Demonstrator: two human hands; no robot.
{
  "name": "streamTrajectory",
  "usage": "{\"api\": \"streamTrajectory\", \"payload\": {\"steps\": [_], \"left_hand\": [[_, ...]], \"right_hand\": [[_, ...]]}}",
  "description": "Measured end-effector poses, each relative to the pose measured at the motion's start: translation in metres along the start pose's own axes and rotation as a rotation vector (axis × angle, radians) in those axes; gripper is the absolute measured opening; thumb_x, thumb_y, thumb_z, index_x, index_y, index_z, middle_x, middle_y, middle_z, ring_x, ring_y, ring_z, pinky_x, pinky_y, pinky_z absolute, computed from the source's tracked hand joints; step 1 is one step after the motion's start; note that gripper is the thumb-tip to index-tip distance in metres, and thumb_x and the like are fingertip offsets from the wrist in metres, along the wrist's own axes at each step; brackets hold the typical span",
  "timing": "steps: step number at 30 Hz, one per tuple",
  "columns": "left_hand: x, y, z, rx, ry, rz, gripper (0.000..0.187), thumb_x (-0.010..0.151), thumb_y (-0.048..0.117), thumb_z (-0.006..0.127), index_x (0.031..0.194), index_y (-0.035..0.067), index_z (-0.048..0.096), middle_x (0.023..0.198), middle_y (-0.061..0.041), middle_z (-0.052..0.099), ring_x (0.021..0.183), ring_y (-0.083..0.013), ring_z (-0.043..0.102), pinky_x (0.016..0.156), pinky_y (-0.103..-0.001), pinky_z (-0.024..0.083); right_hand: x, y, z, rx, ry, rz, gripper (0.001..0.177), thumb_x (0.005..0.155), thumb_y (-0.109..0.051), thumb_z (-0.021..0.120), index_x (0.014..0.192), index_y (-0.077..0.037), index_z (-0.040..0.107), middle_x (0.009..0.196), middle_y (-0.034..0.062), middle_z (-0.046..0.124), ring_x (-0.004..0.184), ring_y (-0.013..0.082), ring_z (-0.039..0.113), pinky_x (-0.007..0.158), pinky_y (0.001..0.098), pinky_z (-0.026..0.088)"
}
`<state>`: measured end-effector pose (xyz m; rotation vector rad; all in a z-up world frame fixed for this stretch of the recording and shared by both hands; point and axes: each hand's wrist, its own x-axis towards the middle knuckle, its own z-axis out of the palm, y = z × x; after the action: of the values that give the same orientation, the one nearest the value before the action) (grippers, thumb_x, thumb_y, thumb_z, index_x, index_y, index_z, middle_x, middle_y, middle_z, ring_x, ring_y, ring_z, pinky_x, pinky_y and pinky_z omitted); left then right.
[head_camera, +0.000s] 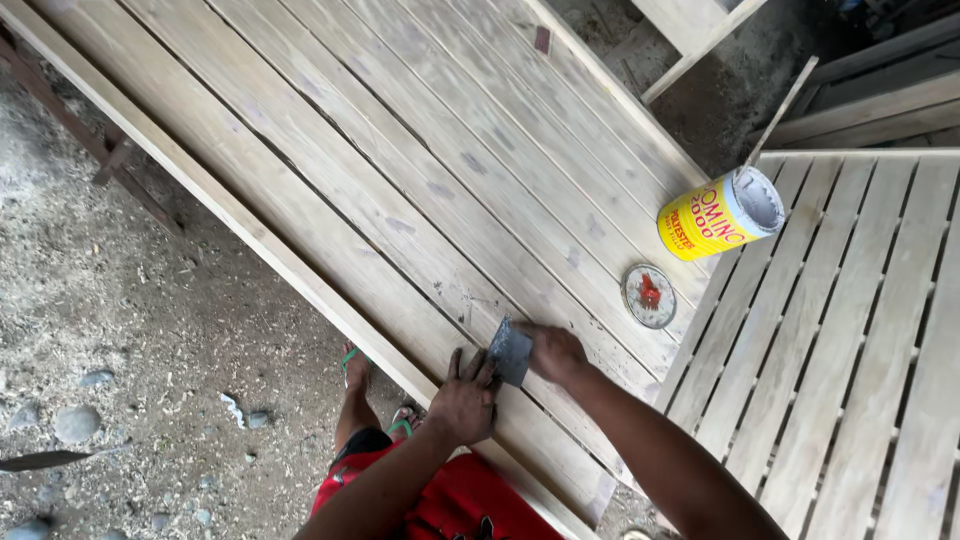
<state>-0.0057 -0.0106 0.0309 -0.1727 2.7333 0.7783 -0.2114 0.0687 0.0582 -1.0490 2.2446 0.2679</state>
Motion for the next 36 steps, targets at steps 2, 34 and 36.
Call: {"api": "streamTrajectory", "payload": {"steps": [2,34,36], "left_hand": [[-0.003,0.002,0.008,-0.041,0.052,-0.003,0.061,0.092,0.031,0.047,0.146,0.003,0.052,0.165,-0.021,0.029,0.155,-0.0370,0.018,0.125,-0.063,0.002],[-0.010,0.009,-0.009,0.042,0.051,-0.082,0.071,0.090,0.033,0.050,0.149,-0.005,0.042,0.158,-0.027,0.030,0.149,-0.0430,0.020,0.120,-0.072,0.000],[-0.006,0.008,-0.010,0.021,0.054,-0.084,0.074,0.088,0.035,0.052,0.148,-0.007,0.040,0.155,-0.027,0.032,0.147,-0.0416,0.022,0.119,-0.070,0.002]], "right_hand": [[-0.003,0.007,0.009,-0.022,0.047,-0.007,0.063,0.091,-0.010,0.057,0.151,-0.031,0.050,0.138,0.0116,0.065,0.117,0.0323,0.069,0.099,0.0402,0.057],[-0.024,0.029,0.072,-0.054,0.397,-0.447,0.063,0.076,-0.005,0.063,0.135,-0.027,0.065,0.119,0.0149,0.072,0.101,0.0363,0.071,0.082,0.0453,0.058],[-0.020,0.019,0.072,-0.049,0.259,-0.315,0.062,0.079,-0.006,0.061,0.138,-0.027,0.061,0.125,0.0128,0.070,0.099,0.0368,0.070,0.080,0.0457,0.058]]}}
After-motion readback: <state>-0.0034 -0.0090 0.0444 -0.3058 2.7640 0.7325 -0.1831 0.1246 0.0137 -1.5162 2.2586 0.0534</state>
